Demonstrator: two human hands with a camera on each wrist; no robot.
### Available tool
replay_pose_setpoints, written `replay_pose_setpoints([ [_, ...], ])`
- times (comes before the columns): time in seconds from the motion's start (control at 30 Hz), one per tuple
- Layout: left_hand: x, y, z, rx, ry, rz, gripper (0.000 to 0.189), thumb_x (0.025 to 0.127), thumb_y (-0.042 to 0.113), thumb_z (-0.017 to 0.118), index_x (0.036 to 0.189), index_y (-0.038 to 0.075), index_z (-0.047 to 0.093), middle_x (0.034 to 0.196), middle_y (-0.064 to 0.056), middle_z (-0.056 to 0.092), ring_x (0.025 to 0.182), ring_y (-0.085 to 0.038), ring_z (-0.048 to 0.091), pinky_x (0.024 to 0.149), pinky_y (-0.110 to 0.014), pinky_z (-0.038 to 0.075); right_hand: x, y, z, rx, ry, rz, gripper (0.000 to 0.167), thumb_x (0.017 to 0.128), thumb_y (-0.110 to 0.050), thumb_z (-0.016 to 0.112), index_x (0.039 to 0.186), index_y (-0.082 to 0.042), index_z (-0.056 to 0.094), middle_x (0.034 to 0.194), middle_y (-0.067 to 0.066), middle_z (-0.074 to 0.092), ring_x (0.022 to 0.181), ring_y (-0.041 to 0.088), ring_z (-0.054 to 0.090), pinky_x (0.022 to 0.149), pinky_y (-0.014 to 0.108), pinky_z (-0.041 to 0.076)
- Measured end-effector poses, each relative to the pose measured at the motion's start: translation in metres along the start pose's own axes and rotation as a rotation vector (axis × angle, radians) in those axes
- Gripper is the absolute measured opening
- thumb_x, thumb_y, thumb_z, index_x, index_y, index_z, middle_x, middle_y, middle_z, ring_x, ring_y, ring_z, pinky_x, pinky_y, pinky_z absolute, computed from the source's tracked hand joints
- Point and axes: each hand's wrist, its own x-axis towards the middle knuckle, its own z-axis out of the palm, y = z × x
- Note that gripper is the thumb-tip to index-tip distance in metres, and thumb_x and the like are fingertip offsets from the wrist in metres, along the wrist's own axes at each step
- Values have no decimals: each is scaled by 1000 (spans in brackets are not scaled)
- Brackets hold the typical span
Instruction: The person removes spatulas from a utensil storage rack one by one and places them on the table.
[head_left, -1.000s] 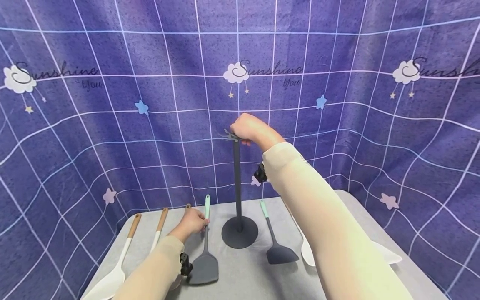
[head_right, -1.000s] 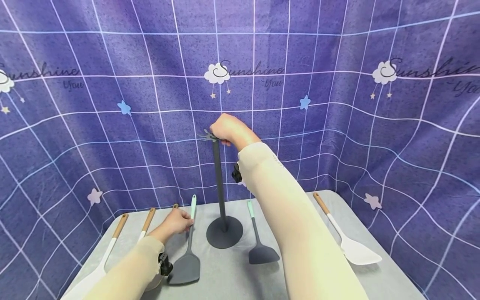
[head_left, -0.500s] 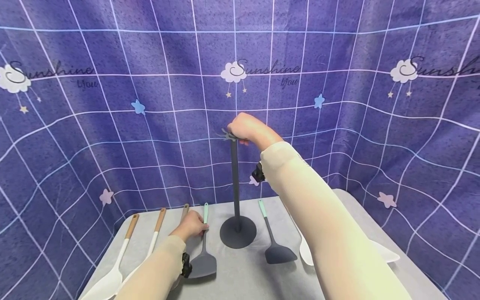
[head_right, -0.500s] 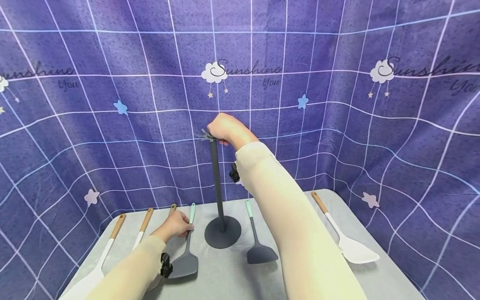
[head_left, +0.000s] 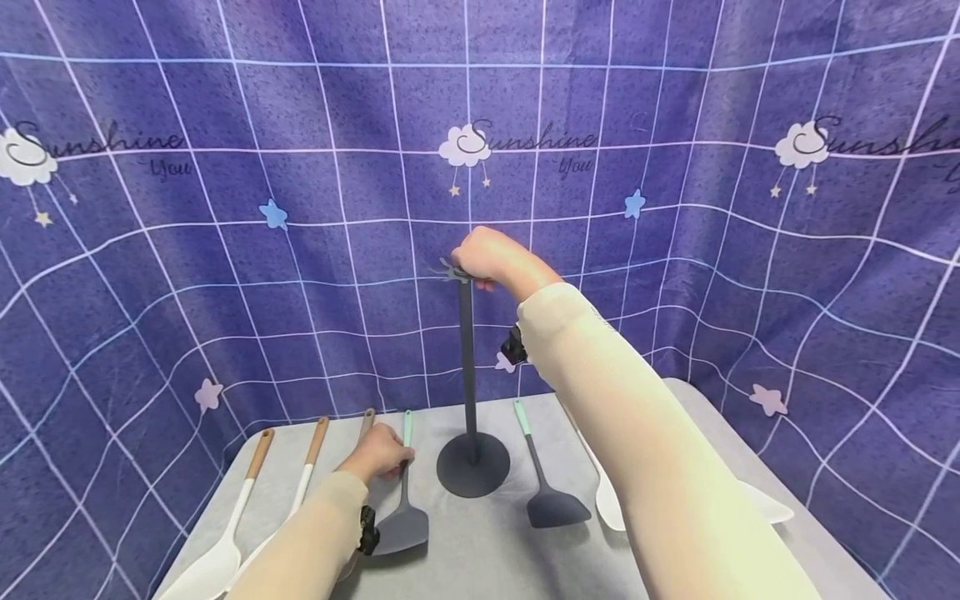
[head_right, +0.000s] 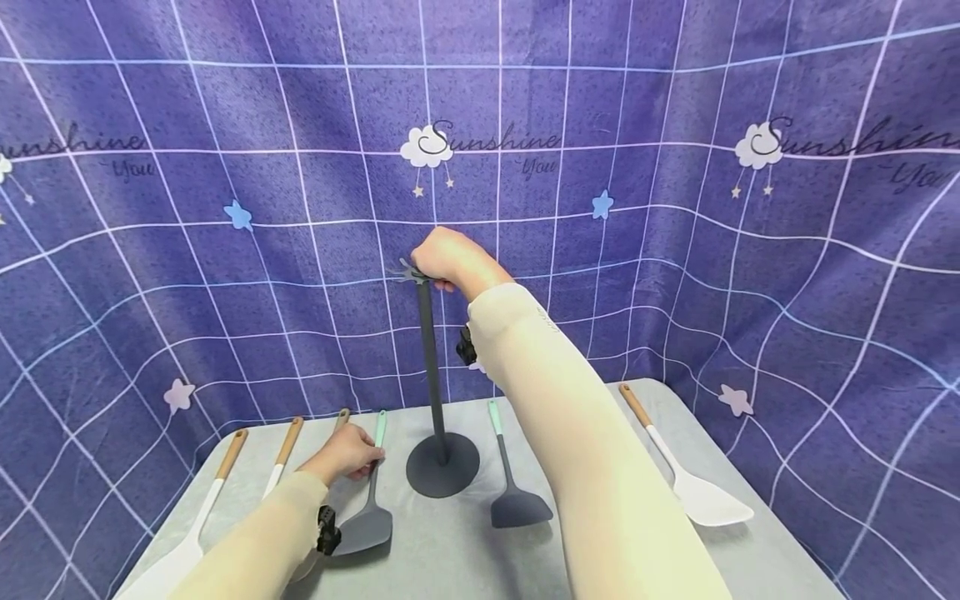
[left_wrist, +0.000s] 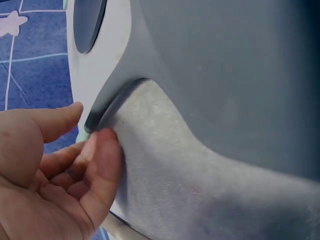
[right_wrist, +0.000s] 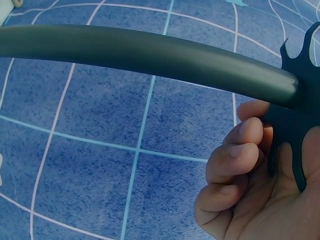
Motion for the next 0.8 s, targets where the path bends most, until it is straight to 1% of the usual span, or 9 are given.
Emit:
replay_pose_setpoints([
  [0.07,0,1,-4,14,-6,-21,25,96,11,82,76,3,69,61,-5,63,54,-17,68,53,-31,65,-21,-12,-2,-3,24,-13,42,109,-28,49,80,-13,75,67,7,77,56,23,76,55,32,57],
  [0.1,0,1,-6,22,-9,-29,28,98,13,81,76,4,66,61,-3,61,54,-17,67,52,-31,64,-17,-11,-1,3,27,-13,42,109,-29,49,79,-14,74,65,6,76,54,22,74,56,32,56],
  [0.2,0,3,-14,33,-10,-66,31,101,20,77,76,7,63,57,3,52,49,-14,59,48,-28,59,-52,-30,-4,16,71,-39,40,109,-21,49,75,-13,68,59,3,69,50,18,66,59,32,54],
  [0.3,0,6,-24,66,7,-61,34,102,26,75,93,-7,71,62,-3,61,50,-14,59,47,-28,57,-50,-26,-3,44,73,-59,41,108,-22,49,71,-15,65,56,0,64,49,18,63,58,30,50],
  [0.33,-1,8,-27,78,10,-51,38,102,27,75,97,-11,72,65,-8,66,51,-17,64,48,-29,58,-61,-32,-4,37,82,-60,41,108,-21,48,72,-13,66,57,2,65,52,21,66,60,31,51],
  [0.47,-7,17,-48,160,63,6,51,104,33,74,120,-15,74,100,-24,81,76,-31,79,70,-46,70,-28,-12,0,25,67,-55,42,103,-26,47,68,-16,67,54,3,67,53,26,69,59,33,48],
  [0.5,-9,20,-54,178,90,17,51,105,35,74,123,-13,75,107,-25,82,84,-35,81,81,-52,71,-31,-15,-1,0,69,-50,43,104,-25,46,69,-14,68,57,6,69,57,30,72,62,36,50],
  [0.63,-16,31,-75,230,162,50,46,106,39,72,122,-4,80,126,-25,82,115,-47,78,109,-69,60,-27,-9,-1,-11,62,-83,51,105,-37,47,65,-18,71,53,1,68,55,24,68,65,33,50],
  [0.8,-25,47,-91,295,190,84,47,110,41,65,125,0,81,129,-22,83,121,-47,77,106,-68,62,-69,-23,-9,110,9,-50,58,116,-53,47,78,-15,68,60,-1,70,50,13,55,56,27,44],
])
